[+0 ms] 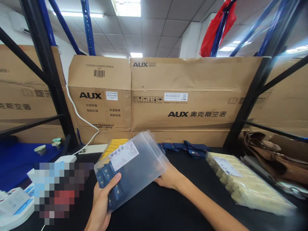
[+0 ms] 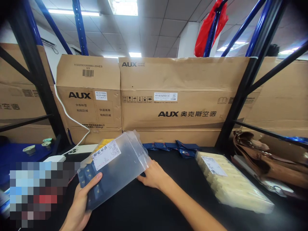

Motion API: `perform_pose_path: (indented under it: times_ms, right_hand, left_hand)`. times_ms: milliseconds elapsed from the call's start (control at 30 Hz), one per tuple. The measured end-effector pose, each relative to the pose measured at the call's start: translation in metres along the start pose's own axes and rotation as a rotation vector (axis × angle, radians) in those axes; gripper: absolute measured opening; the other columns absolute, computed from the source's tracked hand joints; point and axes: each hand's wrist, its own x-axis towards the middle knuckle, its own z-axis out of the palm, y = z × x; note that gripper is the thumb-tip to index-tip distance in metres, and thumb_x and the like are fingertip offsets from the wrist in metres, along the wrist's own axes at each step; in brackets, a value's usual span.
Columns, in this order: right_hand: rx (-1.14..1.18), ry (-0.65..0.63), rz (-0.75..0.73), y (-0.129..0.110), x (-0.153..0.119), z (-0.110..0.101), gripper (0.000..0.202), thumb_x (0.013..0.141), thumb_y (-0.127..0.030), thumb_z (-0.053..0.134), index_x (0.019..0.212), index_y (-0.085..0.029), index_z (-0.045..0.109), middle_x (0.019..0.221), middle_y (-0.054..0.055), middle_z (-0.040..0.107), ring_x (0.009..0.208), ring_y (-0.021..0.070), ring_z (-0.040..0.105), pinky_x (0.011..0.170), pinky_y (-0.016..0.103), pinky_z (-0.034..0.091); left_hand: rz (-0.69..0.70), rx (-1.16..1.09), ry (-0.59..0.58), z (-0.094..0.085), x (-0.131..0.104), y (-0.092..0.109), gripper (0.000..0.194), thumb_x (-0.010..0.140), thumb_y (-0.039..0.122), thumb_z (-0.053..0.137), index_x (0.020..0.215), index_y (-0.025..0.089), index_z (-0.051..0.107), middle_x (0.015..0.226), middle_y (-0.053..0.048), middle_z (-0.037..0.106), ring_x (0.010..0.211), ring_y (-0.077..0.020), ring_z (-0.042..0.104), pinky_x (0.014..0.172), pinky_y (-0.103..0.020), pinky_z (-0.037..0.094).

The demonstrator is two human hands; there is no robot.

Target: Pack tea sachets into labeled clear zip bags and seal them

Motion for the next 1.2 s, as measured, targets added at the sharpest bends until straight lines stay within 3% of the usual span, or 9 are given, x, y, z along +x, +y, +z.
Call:
perform_pose_path:
  times_ms: [167, 233, 300, 433, 533, 633, 767, 900, 1200]
  right_hand:
    - [0.047, -0.21, 0.127, 0.011, -0.009, -0.03, 0.068, 0.07, -0.028, 0.089, 0.135, -0.023, 0.07, 0.13, 0.011, 0.071, 0.116, 0.0323, 0.07, 0.105, 0.045, 0.056]
    - [0.113, -0.188, 0.124, 0.015, -0.006, -0.041, 0.066, 0.067, -0.023, 0.089, 0.13, -0.022, 0.072, 0.125, 0.01, 0.072, 0.113, 0.0316, 0.071, 0.104, 0.045, 0.057]
    - [0.232, -0.008, 0.079, 0.016, 0.0, -0.051, 0.055, 0.07, -0.023, 0.087, 0.123, -0.022, 0.073, 0.121, 0.009, 0.072, 0.114, 0.0307, 0.069, 0.106, 0.048, 0.055]
    - [0.787, 0.563, 0.064, 0.01, 0.011, -0.067, 0.054, 0.069, -0.018, 0.09, 0.118, -0.026, 0.069, 0.124, 0.006, 0.073, 0.124, 0.0285, 0.068, 0.115, 0.049, 0.05]
    - [1.237, 0.707, 0.104, 0.001, 0.008, -0.074, 0.065, 0.066, -0.014, 0.093, 0.122, -0.031, 0.063, 0.136, 0.004, 0.073, 0.125, 0.0263, 0.07, 0.11, 0.047, 0.057]
    - [1.391, 0.58, 0.091, -0.008, 0.002, -0.077, 0.067, 0.069, -0.014, 0.093, 0.124, -0.034, 0.061, 0.144, 0.004, 0.069, 0.119, 0.0268, 0.073, 0.093, 0.046, 0.066]
    - [1.32, 0.363, 0.053, -0.015, 0.0, -0.079, 0.064, 0.07, -0.013, 0.095, 0.121, -0.032, 0.06, 0.139, 0.006, 0.072, 0.108, 0.0255, 0.076, 0.083, 0.043, 0.069]
    - [1.233, 0.391, 0.031, -0.012, 0.0, -0.085, 0.063, 0.071, -0.013, 0.096, 0.12, -0.03, 0.06, 0.134, 0.006, 0.074, 0.109, 0.0215, 0.076, 0.09, 0.037, 0.066]
    - [1.333, 0.367, 0.145, -0.001, -0.009, -0.092, 0.07, 0.072, -0.017, 0.092, 0.127, -0.032, 0.052, 0.148, 0.011, 0.068, 0.12, 0.029, 0.075, 0.097, 0.052, 0.065]
  left_hand:
    - [0.001, 0.002, -0.016, -0.002, 0.001, -0.002, 0.071, 0.077, 0.031, 0.094, 0.143, 0.021, 0.068, 0.128, -0.011, 0.08, 0.119, -0.0338, 0.077, 0.088, -0.036, 0.068]
    - [-0.004, 0.013, -0.018, -0.003, 0.001, -0.002, 0.073, 0.076, 0.031, 0.095, 0.143, 0.022, 0.068, 0.128, -0.011, 0.08, 0.118, -0.0343, 0.077, 0.086, -0.037, 0.068]
    - [0.007, 0.027, -0.017, -0.003, 0.0, -0.002, 0.075, 0.073, 0.032, 0.096, 0.142, 0.021, 0.068, 0.128, -0.011, 0.08, 0.118, -0.0343, 0.077, 0.085, -0.035, 0.068]
    - [0.052, 0.05, -0.037, -0.002, -0.002, -0.003, 0.082, 0.068, 0.035, 0.099, 0.142, 0.022, 0.068, 0.129, -0.01, 0.08, 0.12, -0.034, 0.076, 0.088, -0.034, 0.066]
    - [0.067, 0.078, -0.049, -0.002, -0.003, -0.004, 0.085, 0.067, 0.038, 0.101, 0.143, 0.023, 0.067, 0.13, -0.009, 0.079, 0.123, -0.0343, 0.075, 0.095, -0.037, 0.065]
    - [0.075, 0.11, -0.017, -0.001, -0.003, -0.003, 0.086, 0.064, 0.037, 0.103, 0.14, 0.022, 0.068, 0.128, -0.011, 0.08, 0.124, -0.0355, 0.074, 0.101, -0.041, 0.063]
    - [0.102, 0.134, 0.025, 0.002, -0.004, 0.001, 0.089, 0.06, 0.035, 0.104, 0.141, 0.023, 0.068, 0.128, -0.01, 0.08, 0.122, -0.035, 0.074, 0.1, -0.041, 0.063]
    - [0.125, 0.148, 0.043, 0.004, -0.007, 0.004, 0.094, 0.056, 0.032, 0.105, 0.142, 0.025, 0.067, 0.129, -0.009, 0.08, 0.121, -0.0347, 0.075, 0.093, -0.038, 0.065]
    - [0.075, 0.085, -0.014, 0.002, -0.007, 0.001, 0.09, 0.057, 0.029, 0.104, 0.139, 0.022, 0.07, 0.117, -0.01, 0.083, 0.119, -0.0359, 0.076, 0.098, -0.041, 0.064]
